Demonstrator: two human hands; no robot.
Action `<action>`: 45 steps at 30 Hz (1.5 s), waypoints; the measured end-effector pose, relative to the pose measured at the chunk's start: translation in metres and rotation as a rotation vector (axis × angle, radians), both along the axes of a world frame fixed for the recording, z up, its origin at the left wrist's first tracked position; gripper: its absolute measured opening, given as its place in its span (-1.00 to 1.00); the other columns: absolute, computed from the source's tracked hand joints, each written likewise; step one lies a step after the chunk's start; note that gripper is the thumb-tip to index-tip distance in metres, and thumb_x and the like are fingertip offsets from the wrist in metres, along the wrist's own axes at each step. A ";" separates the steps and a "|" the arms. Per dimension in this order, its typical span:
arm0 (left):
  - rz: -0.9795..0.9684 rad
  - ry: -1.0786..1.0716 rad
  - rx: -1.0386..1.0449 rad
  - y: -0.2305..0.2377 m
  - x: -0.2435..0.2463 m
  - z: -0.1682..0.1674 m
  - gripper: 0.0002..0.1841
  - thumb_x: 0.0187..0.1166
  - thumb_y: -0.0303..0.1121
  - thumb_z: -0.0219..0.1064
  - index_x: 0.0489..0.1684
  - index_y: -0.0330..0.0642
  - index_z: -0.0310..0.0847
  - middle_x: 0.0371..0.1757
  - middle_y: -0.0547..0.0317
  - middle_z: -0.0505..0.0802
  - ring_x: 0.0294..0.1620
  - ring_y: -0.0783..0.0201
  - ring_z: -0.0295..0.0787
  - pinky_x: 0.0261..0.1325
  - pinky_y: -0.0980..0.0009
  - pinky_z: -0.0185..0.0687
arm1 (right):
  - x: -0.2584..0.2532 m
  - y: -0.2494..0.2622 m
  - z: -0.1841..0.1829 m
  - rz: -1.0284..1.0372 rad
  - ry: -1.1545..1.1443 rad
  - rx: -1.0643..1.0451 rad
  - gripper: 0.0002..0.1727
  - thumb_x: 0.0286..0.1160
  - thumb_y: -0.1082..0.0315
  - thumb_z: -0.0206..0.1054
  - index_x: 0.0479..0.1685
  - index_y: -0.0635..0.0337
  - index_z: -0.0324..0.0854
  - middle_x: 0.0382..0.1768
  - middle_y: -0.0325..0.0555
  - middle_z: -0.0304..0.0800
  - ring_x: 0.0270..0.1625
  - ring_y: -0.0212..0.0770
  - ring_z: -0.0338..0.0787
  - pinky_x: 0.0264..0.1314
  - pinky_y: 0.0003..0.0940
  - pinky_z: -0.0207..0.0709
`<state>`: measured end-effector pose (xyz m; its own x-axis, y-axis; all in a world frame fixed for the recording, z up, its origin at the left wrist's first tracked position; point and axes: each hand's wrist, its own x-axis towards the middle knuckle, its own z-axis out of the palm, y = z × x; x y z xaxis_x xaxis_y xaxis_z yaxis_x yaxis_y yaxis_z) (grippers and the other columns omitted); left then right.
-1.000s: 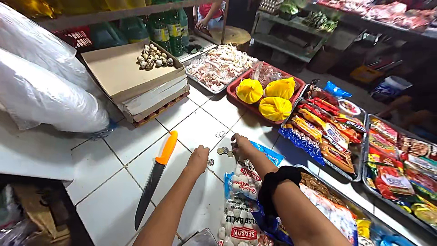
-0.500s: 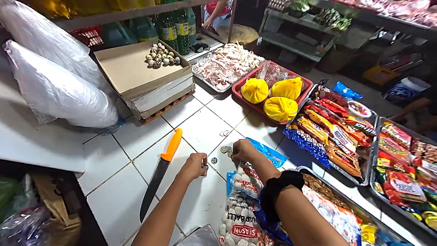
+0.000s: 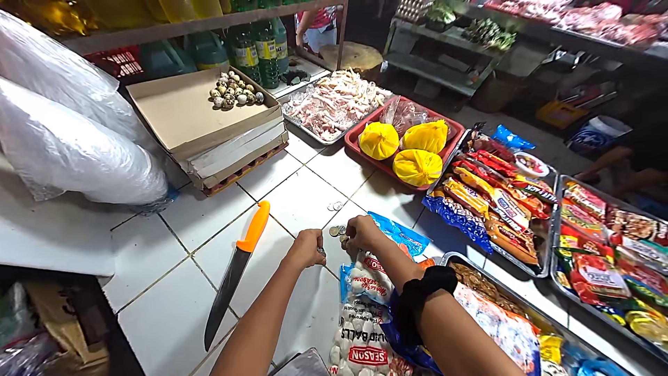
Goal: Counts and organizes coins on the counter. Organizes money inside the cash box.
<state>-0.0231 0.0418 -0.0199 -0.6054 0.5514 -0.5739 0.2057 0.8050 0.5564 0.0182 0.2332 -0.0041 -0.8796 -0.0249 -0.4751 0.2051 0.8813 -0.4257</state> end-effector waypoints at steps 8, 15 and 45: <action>0.457 -0.462 0.790 -0.009 -0.012 -0.022 -0.75 0.61 -0.61 0.27 0.20 -0.36 0.49 -0.20 0.13 0.75 -0.37 0.34 0.77 -0.18 0.40 0.78 | 0.004 -0.022 -0.003 -0.310 -0.075 0.008 -0.65 0.26 0.41 0.58 0.01 0.41 0.73 0.17 0.33 0.74 0.33 0.24 0.70 0.42 0.14 0.52; 0.124 0.187 0.194 0.027 -0.024 -0.020 -0.55 0.59 -0.20 0.43 0.35 -0.28 0.63 0.15 -0.27 0.76 0.17 -0.18 0.72 0.32 -0.15 0.56 | 0.010 -0.018 -0.003 -0.316 -0.066 -0.110 -0.76 0.34 0.36 0.55 -0.11 0.34 0.79 -0.02 0.16 0.84 0.13 0.03 0.78 0.29 0.04 0.54; 0.625 -0.430 0.924 0.007 -0.018 -0.028 -0.91 0.59 -0.62 0.15 -0.29 -0.24 0.42 -0.42 0.26 0.68 -0.53 0.48 0.54 -0.41 0.56 0.50 | -0.009 0.024 0.002 -1.108 0.208 -1.230 -0.88 0.74 0.45 0.14 -0.09 0.30 0.56 -0.48 -0.16 0.61 -0.55 -0.35 0.62 -0.50 -0.52 0.54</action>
<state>-0.0410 0.0485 -0.0477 -0.7710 0.5407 -0.3365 -0.4237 -0.0411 0.9049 0.0093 0.2571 -0.0017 -0.7670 0.3664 -0.5268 0.3143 -0.5013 -0.8062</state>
